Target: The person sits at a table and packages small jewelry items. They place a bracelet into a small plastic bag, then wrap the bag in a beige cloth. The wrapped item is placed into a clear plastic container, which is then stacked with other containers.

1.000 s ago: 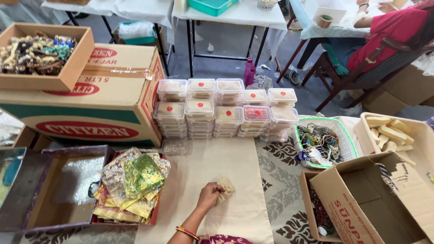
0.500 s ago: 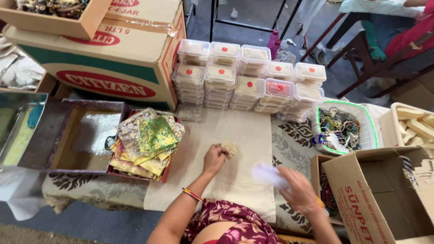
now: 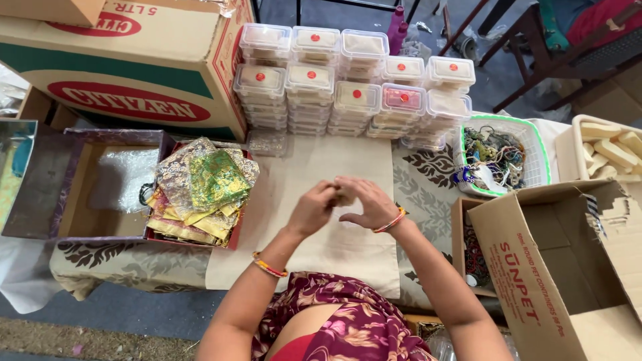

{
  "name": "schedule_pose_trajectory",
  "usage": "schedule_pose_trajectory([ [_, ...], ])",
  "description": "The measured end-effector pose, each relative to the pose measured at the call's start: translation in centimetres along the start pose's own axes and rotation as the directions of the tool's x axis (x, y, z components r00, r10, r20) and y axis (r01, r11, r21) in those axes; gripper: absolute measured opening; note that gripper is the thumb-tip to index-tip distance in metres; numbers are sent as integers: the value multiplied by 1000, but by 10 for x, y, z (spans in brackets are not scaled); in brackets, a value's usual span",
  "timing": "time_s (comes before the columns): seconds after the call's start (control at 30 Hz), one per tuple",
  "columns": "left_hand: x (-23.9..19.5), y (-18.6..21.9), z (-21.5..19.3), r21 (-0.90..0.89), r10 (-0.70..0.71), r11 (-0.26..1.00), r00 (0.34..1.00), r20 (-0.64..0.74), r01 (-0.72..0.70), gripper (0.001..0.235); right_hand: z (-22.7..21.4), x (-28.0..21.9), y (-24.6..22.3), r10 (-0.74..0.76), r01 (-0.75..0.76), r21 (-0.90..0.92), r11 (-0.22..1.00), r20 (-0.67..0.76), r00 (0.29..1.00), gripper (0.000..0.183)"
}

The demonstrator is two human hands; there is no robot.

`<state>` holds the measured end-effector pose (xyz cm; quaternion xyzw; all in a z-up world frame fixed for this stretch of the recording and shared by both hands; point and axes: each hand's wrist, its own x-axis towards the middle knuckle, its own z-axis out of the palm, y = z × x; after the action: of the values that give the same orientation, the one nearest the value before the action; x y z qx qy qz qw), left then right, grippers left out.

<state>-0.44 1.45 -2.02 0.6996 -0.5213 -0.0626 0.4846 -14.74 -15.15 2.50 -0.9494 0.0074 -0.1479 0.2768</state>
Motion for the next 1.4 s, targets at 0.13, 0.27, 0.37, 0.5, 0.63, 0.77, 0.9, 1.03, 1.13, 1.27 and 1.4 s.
schedule_pose_trajectory([
  [0.13,7,3,22,-180,-99,975,979,180,132,36,0,-16,2,104,-104,2,995,-144,984,58],
  [0.27,22,-10,8,-82,73,995,988,138,-62,88,2,-56,32,285,-277,68,958,-252,925,50],
  [0.37,20,-49,18,125,-146,987,893,426,101,128,13,-79,45,547,-504,236,831,-181,817,40],
  [0.5,6,-86,43,154,-251,968,814,523,199,129,37,-102,44,665,-723,182,666,294,686,43],
  [0.63,2,-66,42,-63,-363,899,818,447,433,112,54,-112,44,501,-561,27,827,416,759,61],
  [0.77,-8,-72,43,-170,-442,824,801,405,541,99,31,-98,33,561,-676,256,691,398,725,69],
  [0.9,-7,-68,11,-911,-557,-149,728,399,385,90,7,-92,30,667,-496,796,347,163,727,72],
  [1.03,14,-23,-46,-957,-547,-282,810,212,60,91,5,-87,28,772,-304,936,177,60,633,71],
  [1.13,15,-68,-31,-965,-706,-233,662,250,117,89,14,-82,21,763,-369,916,156,126,634,67],
  [1.27,12,-61,12,-919,-915,29,382,134,393,88,31,-91,21,661,-458,873,168,246,709,61],
  [1.4,-8,-24,27,-408,-539,773,842,-18,486,92,25,-89,23,482,-471,866,168,345,806,66],
])
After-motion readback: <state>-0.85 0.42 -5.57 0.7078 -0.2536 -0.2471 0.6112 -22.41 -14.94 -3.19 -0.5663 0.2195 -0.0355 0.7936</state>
